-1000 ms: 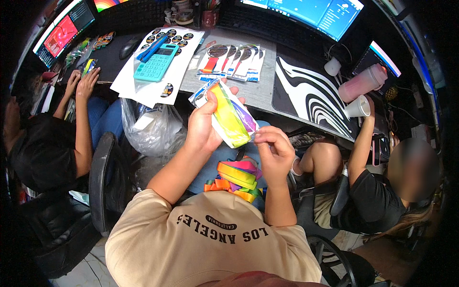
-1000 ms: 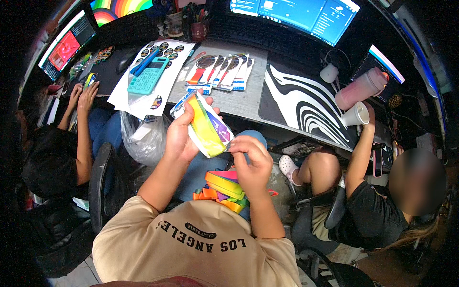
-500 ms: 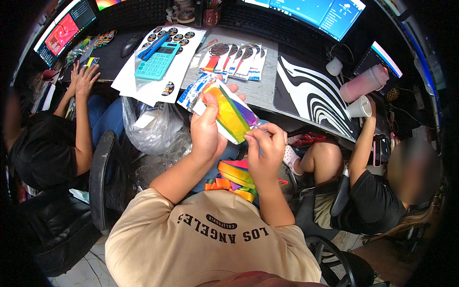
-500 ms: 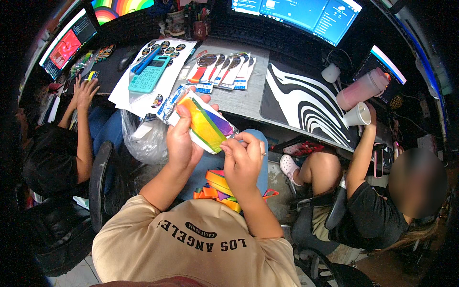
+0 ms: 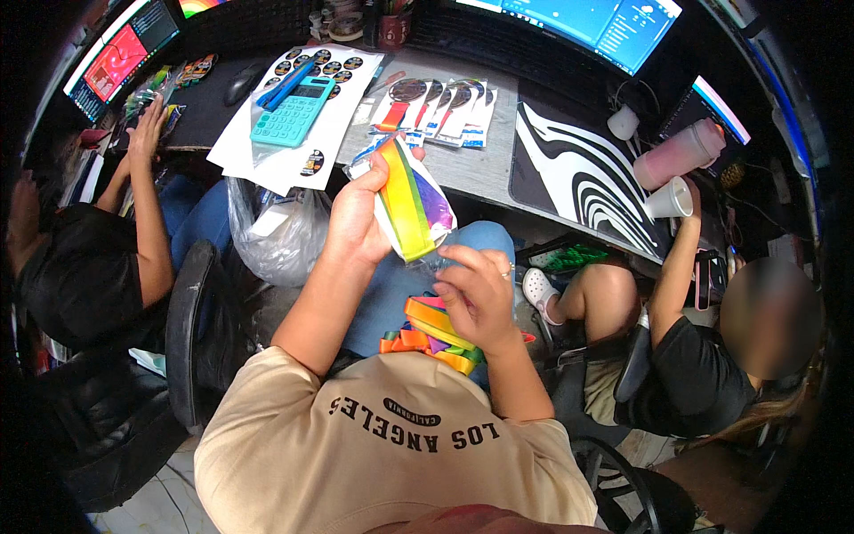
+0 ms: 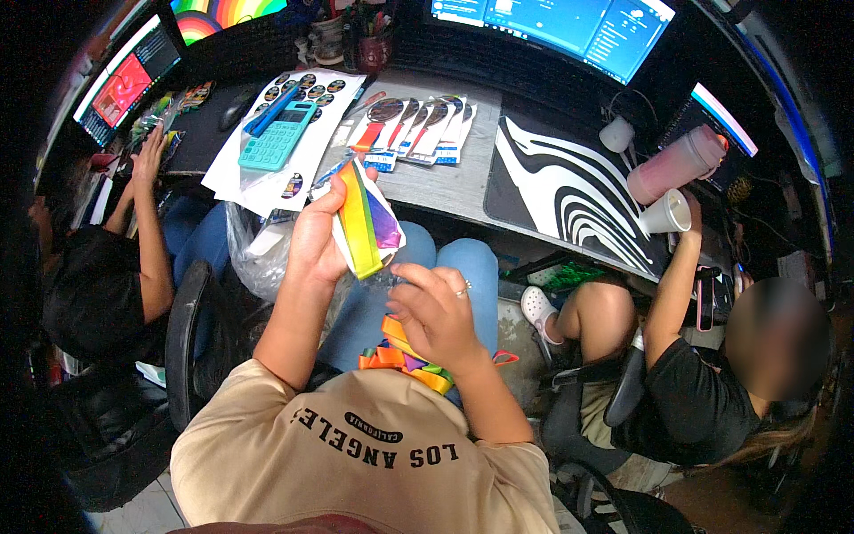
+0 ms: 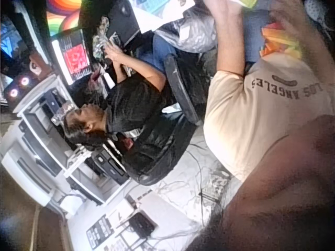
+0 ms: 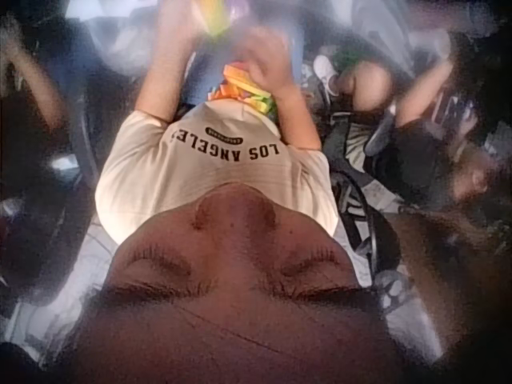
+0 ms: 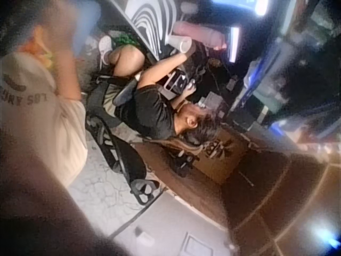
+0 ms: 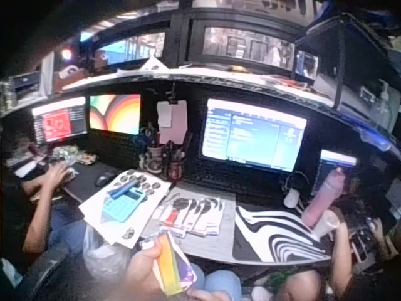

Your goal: The person assembles medals by inserting colorful ribbons through the medal loops and attaching them to backing cards. They repeatedly pick up ribbons and medals, thread the ribbons, and place the finished assemblies on the desk.

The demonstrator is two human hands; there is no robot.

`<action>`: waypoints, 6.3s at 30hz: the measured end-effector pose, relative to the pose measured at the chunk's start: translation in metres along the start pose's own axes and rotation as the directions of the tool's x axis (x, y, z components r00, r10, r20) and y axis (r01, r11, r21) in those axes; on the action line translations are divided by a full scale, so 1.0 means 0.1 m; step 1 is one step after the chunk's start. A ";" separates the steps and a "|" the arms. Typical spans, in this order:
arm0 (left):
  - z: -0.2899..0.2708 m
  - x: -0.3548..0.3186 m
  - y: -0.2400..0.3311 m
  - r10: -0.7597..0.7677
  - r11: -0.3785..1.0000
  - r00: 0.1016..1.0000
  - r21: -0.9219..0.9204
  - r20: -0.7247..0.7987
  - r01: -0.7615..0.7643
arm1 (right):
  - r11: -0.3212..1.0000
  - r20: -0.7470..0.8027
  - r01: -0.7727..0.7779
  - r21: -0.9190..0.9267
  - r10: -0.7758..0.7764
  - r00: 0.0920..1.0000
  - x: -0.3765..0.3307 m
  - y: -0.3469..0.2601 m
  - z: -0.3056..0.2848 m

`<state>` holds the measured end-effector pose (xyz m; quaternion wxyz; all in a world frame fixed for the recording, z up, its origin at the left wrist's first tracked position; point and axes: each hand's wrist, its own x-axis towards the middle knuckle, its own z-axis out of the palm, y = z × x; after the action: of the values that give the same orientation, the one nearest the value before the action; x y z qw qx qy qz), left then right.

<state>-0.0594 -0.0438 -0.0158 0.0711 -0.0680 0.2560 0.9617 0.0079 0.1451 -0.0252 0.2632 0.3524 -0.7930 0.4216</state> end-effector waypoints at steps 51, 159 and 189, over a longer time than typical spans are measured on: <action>-3.11 0.17 1.31 0.837 0.419 0.435 0.900 -0.332 -0.121 | 0.711 -0.074 -0.667 0.223 0.694 0.716 -0.49 0.49 -0.06; 0.30 -0.20 -0.57 -0.011 0.998 0.982 -0.065 0.189 0.023 | 0.548 -0.168 -0.294 0.783 0.641 0.749 -0.05 -0.06 0.07; -0.15 -0.24 0.24 0.714 0.557 0.685 0.477 0.144 -0.680 | 0.838 -0.335 -0.519 0.170 0.545 0.769 -0.94 0.12 -0.15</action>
<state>-0.0387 -0.0743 -0.0130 -0.3085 0.0277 0.5006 0.8084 0.0580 0.1947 -0.0903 0.2656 0.0362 -0.7813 0.5636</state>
